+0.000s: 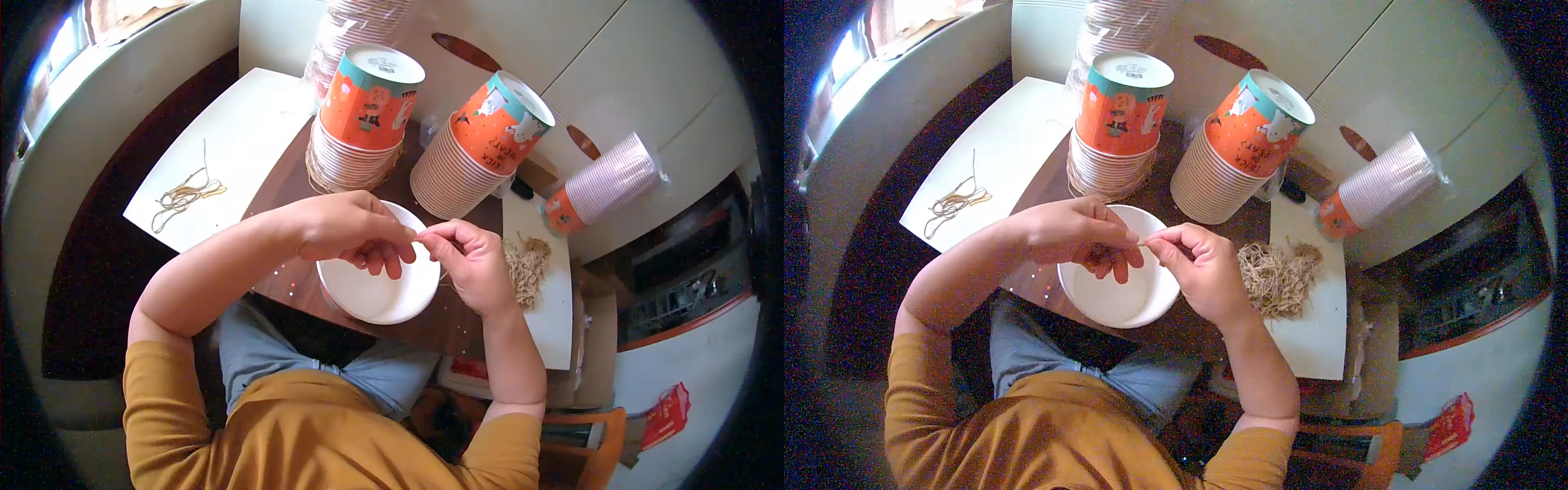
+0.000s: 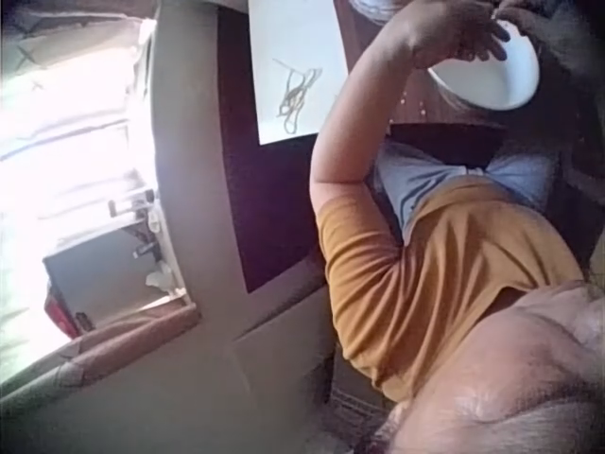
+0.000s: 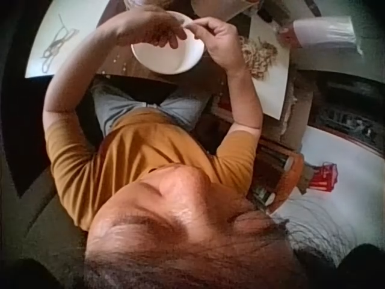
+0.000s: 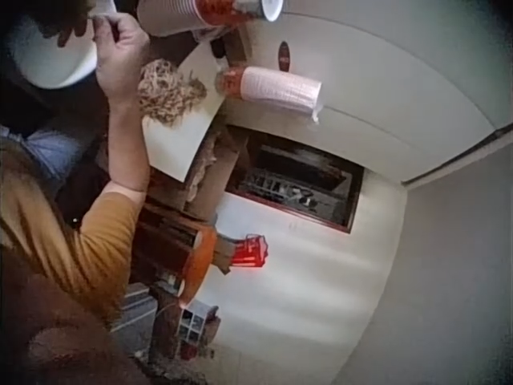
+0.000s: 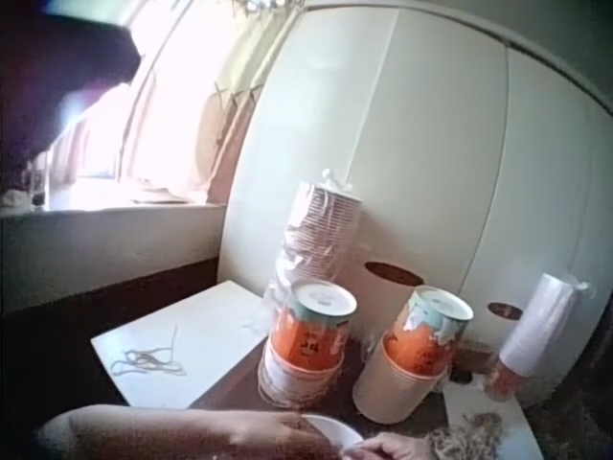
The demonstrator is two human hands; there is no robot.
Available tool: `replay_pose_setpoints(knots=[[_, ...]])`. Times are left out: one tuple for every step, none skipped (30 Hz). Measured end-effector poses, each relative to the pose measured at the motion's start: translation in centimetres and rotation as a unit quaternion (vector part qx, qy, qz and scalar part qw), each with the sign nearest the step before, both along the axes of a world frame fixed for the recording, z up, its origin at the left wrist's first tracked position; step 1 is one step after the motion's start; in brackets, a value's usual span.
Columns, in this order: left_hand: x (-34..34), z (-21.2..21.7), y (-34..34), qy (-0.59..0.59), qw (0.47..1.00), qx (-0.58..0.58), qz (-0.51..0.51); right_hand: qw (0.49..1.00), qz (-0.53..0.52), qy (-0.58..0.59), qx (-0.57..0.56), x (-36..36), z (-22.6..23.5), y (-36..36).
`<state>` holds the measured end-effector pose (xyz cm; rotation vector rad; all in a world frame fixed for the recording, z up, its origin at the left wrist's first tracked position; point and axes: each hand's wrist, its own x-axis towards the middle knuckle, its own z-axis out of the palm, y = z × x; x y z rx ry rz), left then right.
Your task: Attaching elastic strings to paper buckets/cups as part of an assembly process.
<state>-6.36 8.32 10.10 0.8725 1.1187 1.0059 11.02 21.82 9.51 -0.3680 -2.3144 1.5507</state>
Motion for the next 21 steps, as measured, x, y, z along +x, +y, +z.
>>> replay_pose_setpoints(knots=[[0.0, 0.0, -0.1, 0.04, 0.999, 0.013, 0.011, 1.0, -0.005, 0.007, 0.02, -0.1, 0.0, 0.0], [0.1, -0.1, -0.2, 0.04, 0.999, 0.015, 0.012, 0.999, -0.009, 0.014, 0.04, -0.1, 0.0, -0.1], [0.2, -0.3, -0.1, 0.096, 0.994, 0.051, 0.029, 0.999, -0.007, 0.015, 0.041, 0.0, 0.0, -0.2], [0.2, -0.4, -0.3, 0.154, 0.983, 0.086, 0.048, 0.997, -0.01, 0.019, 0.067, -0.1, 0.1, -0.3], [0.4, -0.1, -0.5, 0.176, 0.978, 0.097, 0.055, 0.995, -0.013, 0.023, 0.094, -0.2, 0.1, -0.5], [0.6, 0.0, -0.6, 0.206, 0.971, 0.107, 0.057, 0.993, -0.002, 0.006, 0.121, -0.1, 0.3, -0.4], [1.0, 0.0, -0.7, 0.234, 0.964, 0.116, 0.058, 0.998, 0.01, 0.015, 0.056, 0.0, -0.2, -0.4], [1.3, 0.4, -1.0, 0.254, 0.958, 0.12, 0.067, 0.999, 0.022, 0.022, -0.01, 0.0, -0.6, -0.5], [1.6, 0.5, -1.4, 0.29, 0.944, 0.136, 0.077, 0.994, 0.052, 0.019, -0.09, 0.0, -0.5, -0.7], [1.9, 0.6, -1.7, 0.325, 0.929, 0.153, 0.086, 0.985, 0.079, 0.031, -0.148, 0.0, -0.3, -1.2], [2.2, 0.7, -2.0, 0.36, 0.909, 0.189, 0.093, 0.972, 0.105, 0.043, -0.204, -0.1, -0.2, -1.7], [2.3, 0.9, -2.2, 0.391, 0.89, 0.218, 0.088, 0.961, 0.125, 0.03, -0.246, -0.2, -0.4, -2.0], [2.5, 1.1, -2.5, 0.42, 0.869, 0.248, 0.081, 0.954, 0.142, 0.027, -0.261, -0.2, -0.4, -2.3], [2.6, 0.4, -2.4, 0.359, 0.88, 0.298, 0.09, 0.947, 0.16, 0.022, -0.277, -0.1, -0.3, -2.6], [2.5, 0.4, -2.7, 0.36, 0.88, 0.297, 0.092, 0.946, 0.142, -0.012, -0.291, 0.2, 0.1, -2.8], [2.5, 1.1, -3.2, 0.397, 0.875, 0.266, 0.082, 0.946, 0.142, -0.012, -0.292, 0.4, 0.3, -3.0], [2.5, 1.5, -3.5, 0.433, 0.868, 0.234, 0.072, 0.958, 0.122, -0.028, -0.256, 0.5, 0.4, -3.1], [2.5, 1.6, -3.8, 0.432, 0.869, 0.232, 0.071, 0.969, 0.1, -0.043, -0.22, 0.7, 0.5, -3.3], [2.7, 1.4, -4.3, 0.402, 0.884, 0.228, 0.072, 0.976, 0.082, -0.002, -0.199, 0.9, 0.4, -4.0], [2.9, 1.3, -4.7, 0.372, 0.898, 0.224, 0.073, 0.99, 0.075, 0.005, -0.12, 1.3, -0.2, -4.2], [3.1, 1.0, -5.1, 0.368, 0.902, 0.218, 0.067, 0.997, 0.068, 0.011, -0.04, 1.7, -0.7, -4.4]])
